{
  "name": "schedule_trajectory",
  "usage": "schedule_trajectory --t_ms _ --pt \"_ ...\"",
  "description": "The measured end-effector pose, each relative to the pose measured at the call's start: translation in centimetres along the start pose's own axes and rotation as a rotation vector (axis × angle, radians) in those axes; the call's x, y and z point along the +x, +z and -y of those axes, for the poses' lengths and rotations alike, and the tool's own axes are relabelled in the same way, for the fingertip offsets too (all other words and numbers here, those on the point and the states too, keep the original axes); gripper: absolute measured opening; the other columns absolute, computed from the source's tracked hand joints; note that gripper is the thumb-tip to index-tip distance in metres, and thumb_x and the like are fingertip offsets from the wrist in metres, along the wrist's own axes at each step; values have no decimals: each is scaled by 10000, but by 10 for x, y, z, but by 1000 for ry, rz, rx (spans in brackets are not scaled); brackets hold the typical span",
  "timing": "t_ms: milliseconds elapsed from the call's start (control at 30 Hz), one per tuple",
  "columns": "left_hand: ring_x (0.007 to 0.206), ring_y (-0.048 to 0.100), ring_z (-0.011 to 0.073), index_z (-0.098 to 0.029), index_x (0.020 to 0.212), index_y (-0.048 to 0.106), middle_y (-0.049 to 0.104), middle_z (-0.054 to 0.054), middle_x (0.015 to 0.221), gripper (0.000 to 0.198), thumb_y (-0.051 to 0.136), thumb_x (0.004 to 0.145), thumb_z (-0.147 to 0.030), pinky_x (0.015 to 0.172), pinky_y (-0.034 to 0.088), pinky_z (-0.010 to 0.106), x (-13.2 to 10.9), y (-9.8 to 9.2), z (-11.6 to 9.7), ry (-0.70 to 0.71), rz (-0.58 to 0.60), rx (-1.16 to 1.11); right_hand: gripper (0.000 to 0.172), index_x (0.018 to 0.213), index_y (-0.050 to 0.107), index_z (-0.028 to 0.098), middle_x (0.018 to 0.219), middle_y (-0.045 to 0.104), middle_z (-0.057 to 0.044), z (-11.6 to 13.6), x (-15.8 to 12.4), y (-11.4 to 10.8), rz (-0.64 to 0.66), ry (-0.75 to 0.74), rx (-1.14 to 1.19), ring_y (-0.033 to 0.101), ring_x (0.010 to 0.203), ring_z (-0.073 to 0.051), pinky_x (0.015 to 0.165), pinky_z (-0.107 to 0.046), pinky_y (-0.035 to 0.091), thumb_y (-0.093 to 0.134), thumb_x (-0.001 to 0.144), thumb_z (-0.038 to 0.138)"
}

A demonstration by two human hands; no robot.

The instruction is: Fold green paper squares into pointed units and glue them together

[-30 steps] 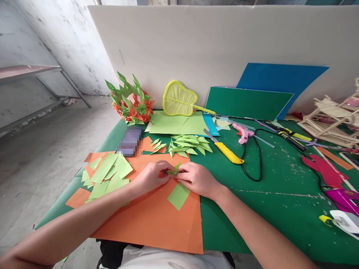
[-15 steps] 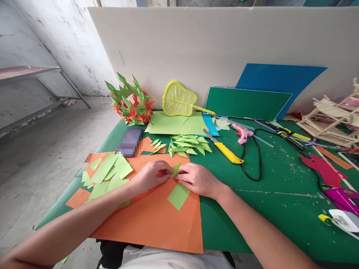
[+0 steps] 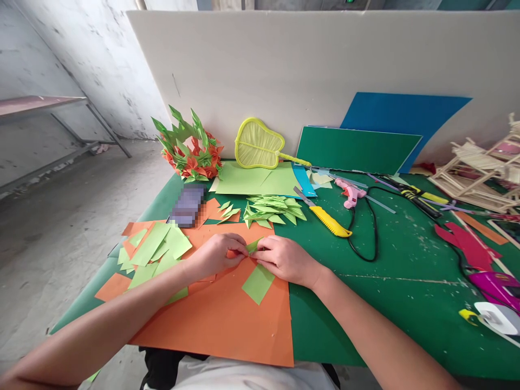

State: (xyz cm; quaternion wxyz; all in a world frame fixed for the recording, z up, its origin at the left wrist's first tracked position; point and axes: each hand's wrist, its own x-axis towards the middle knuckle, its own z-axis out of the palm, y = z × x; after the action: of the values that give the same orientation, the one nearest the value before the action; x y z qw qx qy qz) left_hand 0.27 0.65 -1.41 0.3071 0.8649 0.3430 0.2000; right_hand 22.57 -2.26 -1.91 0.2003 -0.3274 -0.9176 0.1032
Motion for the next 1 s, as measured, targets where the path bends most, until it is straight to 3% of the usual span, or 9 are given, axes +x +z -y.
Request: schedule_trajectory --t_ms 567,1000 --pt "688 597 123 -207 831 739 678 24 945 246 552 760 -63 610 433 203 -1 -1 -3 19 38 150 283 1089 683 232 1052 662 -80 -1 -5 -2 12 -15 16 600 945 -196 785 -316 503 429 967 258" --pt "755 609 130 -186 869 730 696 20 887 224 548 804 -72 648 444 200 1 -3 0 94 55 124 350 1065 694 214 1016 665 -89 2 1 -4 49 12 10 599 907 -191 763 -303 492 357 995 274"
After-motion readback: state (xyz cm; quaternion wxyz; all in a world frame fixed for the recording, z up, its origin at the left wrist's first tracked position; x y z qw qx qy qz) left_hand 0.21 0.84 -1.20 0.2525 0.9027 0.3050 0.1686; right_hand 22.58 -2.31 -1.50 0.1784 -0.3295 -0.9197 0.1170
